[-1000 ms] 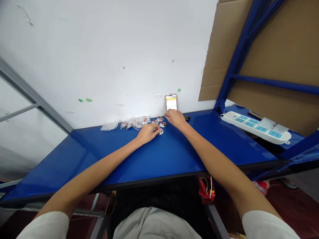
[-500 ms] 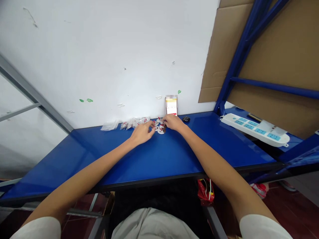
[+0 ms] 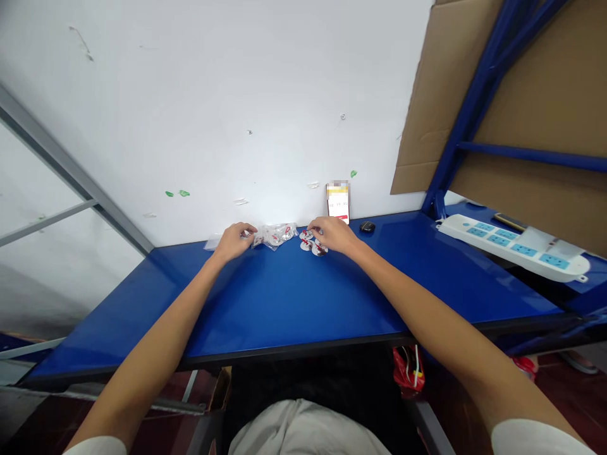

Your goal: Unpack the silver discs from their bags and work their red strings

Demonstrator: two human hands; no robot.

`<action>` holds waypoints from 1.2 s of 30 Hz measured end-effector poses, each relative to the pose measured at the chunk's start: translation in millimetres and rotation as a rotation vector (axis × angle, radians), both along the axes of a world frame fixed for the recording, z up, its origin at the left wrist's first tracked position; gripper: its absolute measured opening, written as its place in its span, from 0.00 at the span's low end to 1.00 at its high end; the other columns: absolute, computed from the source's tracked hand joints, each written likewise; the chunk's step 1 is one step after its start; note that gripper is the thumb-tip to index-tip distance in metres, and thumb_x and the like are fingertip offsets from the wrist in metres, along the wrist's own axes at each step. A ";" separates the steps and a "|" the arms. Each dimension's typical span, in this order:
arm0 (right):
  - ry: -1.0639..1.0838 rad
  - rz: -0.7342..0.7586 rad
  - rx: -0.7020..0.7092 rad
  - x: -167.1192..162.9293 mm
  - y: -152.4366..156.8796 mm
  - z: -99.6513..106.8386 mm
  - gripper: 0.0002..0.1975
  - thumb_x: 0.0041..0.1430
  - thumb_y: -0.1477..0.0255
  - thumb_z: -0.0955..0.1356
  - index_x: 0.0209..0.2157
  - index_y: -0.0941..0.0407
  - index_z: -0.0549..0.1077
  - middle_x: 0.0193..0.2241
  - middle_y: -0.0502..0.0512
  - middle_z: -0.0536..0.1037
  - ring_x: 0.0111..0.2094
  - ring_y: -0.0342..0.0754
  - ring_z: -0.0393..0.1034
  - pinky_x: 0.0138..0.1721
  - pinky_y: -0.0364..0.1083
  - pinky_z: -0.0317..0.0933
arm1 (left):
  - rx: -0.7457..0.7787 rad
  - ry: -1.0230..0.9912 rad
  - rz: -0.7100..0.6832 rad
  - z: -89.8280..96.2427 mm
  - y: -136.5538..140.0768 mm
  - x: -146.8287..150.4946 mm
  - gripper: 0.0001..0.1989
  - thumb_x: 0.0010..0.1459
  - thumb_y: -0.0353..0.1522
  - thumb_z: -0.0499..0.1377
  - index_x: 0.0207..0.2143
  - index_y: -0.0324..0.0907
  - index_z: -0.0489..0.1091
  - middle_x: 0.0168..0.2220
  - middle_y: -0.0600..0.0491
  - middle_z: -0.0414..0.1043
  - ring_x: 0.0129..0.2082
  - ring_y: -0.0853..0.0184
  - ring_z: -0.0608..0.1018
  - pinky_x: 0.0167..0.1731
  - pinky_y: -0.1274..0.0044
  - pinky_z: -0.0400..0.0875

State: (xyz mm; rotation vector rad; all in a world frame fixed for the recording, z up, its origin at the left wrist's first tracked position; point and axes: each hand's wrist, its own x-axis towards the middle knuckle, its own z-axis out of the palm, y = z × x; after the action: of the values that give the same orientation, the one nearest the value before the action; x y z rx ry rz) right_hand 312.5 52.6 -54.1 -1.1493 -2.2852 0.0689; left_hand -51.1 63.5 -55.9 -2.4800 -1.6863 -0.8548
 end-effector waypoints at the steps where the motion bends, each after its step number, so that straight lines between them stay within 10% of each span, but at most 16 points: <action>1: 0.005 0.019 -0.003 -4.1 -3.2 0.0 0.13 0.70 0.72 0.67 0.48 0.54 0.84 0.48 0.56 0.86 0.46 0.53 0.80 0.44 0.46 0.67 | 0.007 0.036 -0.062 -1.1 -1.7 2.7 0.15 0.61 0.33 0.60 0.49 0.43 0.81 0.49 0.45 0.80 0.48 0.52 0.78 0.54 0.61 0.72; 9: 0.018 0.116 -0.020 -20.7 -12.0 -9.1 0.13 0.67 0.74 0.68 0.47 0.53 0.85 0.45 0.54 0.87 0.43 0.52 0.81 0.44 0.45 0.68 | 0.128 0.266 -0.262 -19.3 -5.5 27.6 0.18 0.69 0.29 0.56 0.56 0.45 0.79 0.61 0.42 0.74 0.61 0.51 0.70 0.62 0.58 0.68; 23: 0.241 0.184 -0.049 -32.1 -16.7 -13.6 0.14 0.66 0.77 0.68 0.49 0.53 0.83 0.43 0.54 0.87 0.39 0.49 0.82 0.44 0.47 0.72 | 0.018 -0.529 0.044 -10.8 -18.4 44.5 0.13 0.69 0.38 0.59 0.43 0.43 0.82 0.41 0.48 0.85 0.42 0.57 0.84 0.47 0.70 0.75; 30: 0.723 0.247 -0.507 -60.9 -18.4 -32.8 0.18 0.63 0.76 0.71 0.54 0.55 0.75 0.46 0.59 0.84 0.38 0.48 0.82 0.36 0.47 0.79 | 0.052 -0.597 0.090 -2.5 -28.9 57.0 0.10 0.65 0.38 0.62 0.38 0.43 0.82 0.39 0.50 0.84 0.41 0.58 0.84 0.46 0.71 0.74; 36: 1.018 0.311 -0.824 -80.1 -32.7 -37.1 0.22 0.64 0.67 0.77 0.57 0.53 0.71 0.51 0.60 0.82 0.42 0.50 0.84 0.43 0.52 0.83 | -0.218 -0.922 -0.198 0.6 -41.3 79.8 0.16 0.63 0.45 0.65 0.40 0.41 0.80 0.38 0.49 0.83 0.38 0.60 0.82 0.39 0.73 0.75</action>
State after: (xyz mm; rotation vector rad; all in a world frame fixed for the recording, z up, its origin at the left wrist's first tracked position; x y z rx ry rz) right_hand 232.4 19.9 -91.1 -0.7643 -1.4415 1.4546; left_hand 28.7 22.2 -55.3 -2.5866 -1.7800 -2.1984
